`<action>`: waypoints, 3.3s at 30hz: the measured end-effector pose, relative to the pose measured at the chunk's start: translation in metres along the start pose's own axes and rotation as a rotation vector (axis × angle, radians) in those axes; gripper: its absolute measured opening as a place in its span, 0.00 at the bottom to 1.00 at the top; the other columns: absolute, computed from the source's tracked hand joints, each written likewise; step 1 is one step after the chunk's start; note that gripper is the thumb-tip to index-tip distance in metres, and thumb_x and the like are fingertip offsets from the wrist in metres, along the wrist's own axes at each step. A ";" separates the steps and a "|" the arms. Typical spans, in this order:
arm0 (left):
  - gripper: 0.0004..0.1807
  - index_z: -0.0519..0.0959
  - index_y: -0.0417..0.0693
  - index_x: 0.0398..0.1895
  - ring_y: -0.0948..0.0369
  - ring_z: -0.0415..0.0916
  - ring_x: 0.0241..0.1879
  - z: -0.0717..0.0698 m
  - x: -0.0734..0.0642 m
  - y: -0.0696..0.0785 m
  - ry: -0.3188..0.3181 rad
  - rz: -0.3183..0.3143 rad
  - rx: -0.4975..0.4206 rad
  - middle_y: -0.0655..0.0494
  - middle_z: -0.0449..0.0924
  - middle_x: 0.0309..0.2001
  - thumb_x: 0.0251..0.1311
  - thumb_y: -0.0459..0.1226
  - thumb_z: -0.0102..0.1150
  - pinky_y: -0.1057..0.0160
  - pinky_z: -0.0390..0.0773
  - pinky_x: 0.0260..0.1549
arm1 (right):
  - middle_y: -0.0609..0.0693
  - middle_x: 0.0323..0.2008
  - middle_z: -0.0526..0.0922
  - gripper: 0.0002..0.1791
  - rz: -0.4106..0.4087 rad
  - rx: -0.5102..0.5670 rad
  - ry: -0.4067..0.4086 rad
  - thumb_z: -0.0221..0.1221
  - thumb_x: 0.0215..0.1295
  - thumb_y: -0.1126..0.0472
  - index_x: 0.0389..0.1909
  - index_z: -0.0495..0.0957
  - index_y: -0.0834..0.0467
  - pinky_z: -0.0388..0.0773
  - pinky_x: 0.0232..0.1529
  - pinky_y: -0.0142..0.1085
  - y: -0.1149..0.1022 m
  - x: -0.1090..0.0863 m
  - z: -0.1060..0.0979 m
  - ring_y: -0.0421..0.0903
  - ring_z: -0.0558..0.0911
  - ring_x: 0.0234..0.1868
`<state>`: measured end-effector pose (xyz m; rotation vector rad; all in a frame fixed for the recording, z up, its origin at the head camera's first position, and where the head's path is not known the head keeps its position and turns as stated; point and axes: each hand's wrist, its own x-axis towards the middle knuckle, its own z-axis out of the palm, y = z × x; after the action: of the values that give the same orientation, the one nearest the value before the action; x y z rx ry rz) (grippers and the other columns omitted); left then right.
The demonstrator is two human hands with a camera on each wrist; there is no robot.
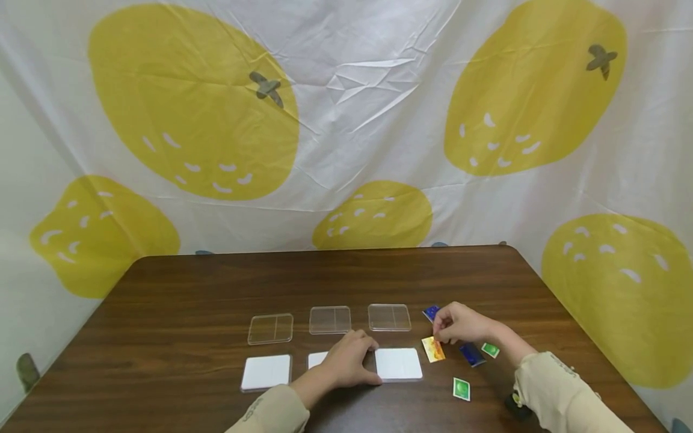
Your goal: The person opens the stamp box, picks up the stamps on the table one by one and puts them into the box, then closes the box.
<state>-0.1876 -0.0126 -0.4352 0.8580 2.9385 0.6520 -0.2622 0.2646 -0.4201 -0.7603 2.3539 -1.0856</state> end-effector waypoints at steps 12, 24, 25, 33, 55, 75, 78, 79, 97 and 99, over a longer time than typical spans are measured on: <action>0.27 0.78 0.45 0.38 0.64 0.67 0.37 0.000 -0.001 0.000 0.004 0.003 -0.010 0.60 0.73 0.34 0.34 0.49 0.72 0.69 0.69 0.38 | 0.52 0.22 0.78 0.04 0.012 0.063 -0.027 0.58 0.55 0.68 0.26 0.76 0.67 0.75 0.25 0.33 -0.011 -0.010 -0.004 0.40 0.74 0.23; 0.27 0.78 0.45 0.38 0.64 0.67 0.37 -0.001 0.000 0.001 0.009 0.010 -0.011 0.59 0.73 0.34 0.34 0.49 0.73 0.69 0.69 0.38 | 0.60 0.25 0.79 0.05 -0.064 0.111 -0.049 0.58 0.56 0.67 0.28 0.76 0.68 0.77 0.27 0.35 -0.028 -0.011 0.003 0.41 0.77 0.25; 0.27 0.78 0.45 0.38 0.64 0.67 0.37 -0.001 0.000 0.001 0.010 0.012 -0.009 0.59 0.74 0.34 0.34 0.49 0.73 0.69 0.69 0.38 | 0.61 0.26 0.79 0.05 -0.071 0.115 -0.051 0.58 0.56 0.67 0.28 0.76 0.68 0.77 0.27 0.35 -0.029 -0.010 0.005 0.41 0.77 0.25; 0.26 0.78 0.45 0.37 0.64 0.67 0.36 0.000 -0.001 0.001 0.018 0.015 -0.007 0.60 0.73 0.34 0.33 0.49 0.73 0.69 0.69 0.37 | 0.54 0.23 0.80 0.07 -0.077 0.167 -0.065 0.59 0.56 0.66 0.29 0.76 0.69 0.77 0.26 0.34 -0.031 -0.006 0.020 0.39 0.77 0.24; 0.27 0.78 0.45 0.39 0.64 0.67 0.37 0.000 0.000 0.001 0.008 -0.005 -0.020 0.59 0.74 0.35 0.33 0.49 0.73 0.69 0.70 0.37 | 0.48 0.18 0.76 0.07 -0.030 0.169 0.091 0.61 0.51 0.69 0.26 0.76 0.71 0.74 0.20 0.30 -0.018 0.003 0.049 0.37 0.73 0.20; 0.26 0.78 0.46 0.37 0.64 0.67 0.36 0.000 -0.001 0.003 0.021 0.008 -0.026 0.60 0.74 0.34 0.33 0.48 0.73 0.70 0.69 0.36 | 0.43 0.15 0.75 0.04 -0.068 -0.157 0.329 0.64 0.43 0.69 0.17 0.77 0.60 0.68 0.17 0.28 -0.031 0.001 0.064 0.32 0.68 0.17; 0.26 0.78 0.46 0.37 0.64 0.67 0.36 0.000 -0.001 0.002 0.024 0.011 -0.023 0.60 0.73 0.34 0.33 0.48 0.73 0.69 0.70 0.36 | 0.42 0.15 0.75 0.05 -0.069 -0.191 0.349 0.64 0.43 0.68 0.16 0.77 0.59 0.67 0.19 0.27 -0.031 0.002 0.065 0.32 0.68 0.18; 0.26 0.78 0.46 0.37 0.64 0.67 0.36 0.000 -0.001 0.002 0.024 0.012 -0.022 0.60 0.73 0.34 0.33 0.48 0.73 0.69 0.70 0.36 | 0.42 0.15 0.75 0.05 -0.067 -0.197 0.351 0.64 0.42 0.68 0.16 0.77 0.59 0.67 0.19 0.27 -0.031 0.002 0.065 0.32 0.68 0.17; 0.26 0.78 0.46 0.37 0.64 0.67 0.36 0.000 0.000 0.001 0.013 0.002 -0.028 0.59 0.73 0.34 0.33 0.48 0.73 0.69 0.69 0.37 | 0.39 0.13 0.74 0.07 -0.105 -0.361 0.426 0.65 0.42 0.67 0.14 0.76 0.56 0.68 0.19 0.26 -0.038 -0.001 0.069 0.29 0.67 0.16; 0.26 0.78 0.46 0.37 0.64 0.67 0.36 -0.001 0.000 0.001 0.012 0.001 -0.029 0.59 0.73 0.34 0.33 0.48 0.73 0.69 0.70 0.37 | 0.39 0.13 0.74 0.07 -0.102 -0.358 0.423 0.65 0.42 0.67 0.14 0.76 0.56 0.68 0.19 0.26 -0.037 -0.001 0.069 0.29 0.68 0.16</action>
<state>-0.1868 -0.0120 -0.4343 0.8559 2.9315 0.7007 -0.2100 0.2077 -0.4320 -0.8470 2.9514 -0.9475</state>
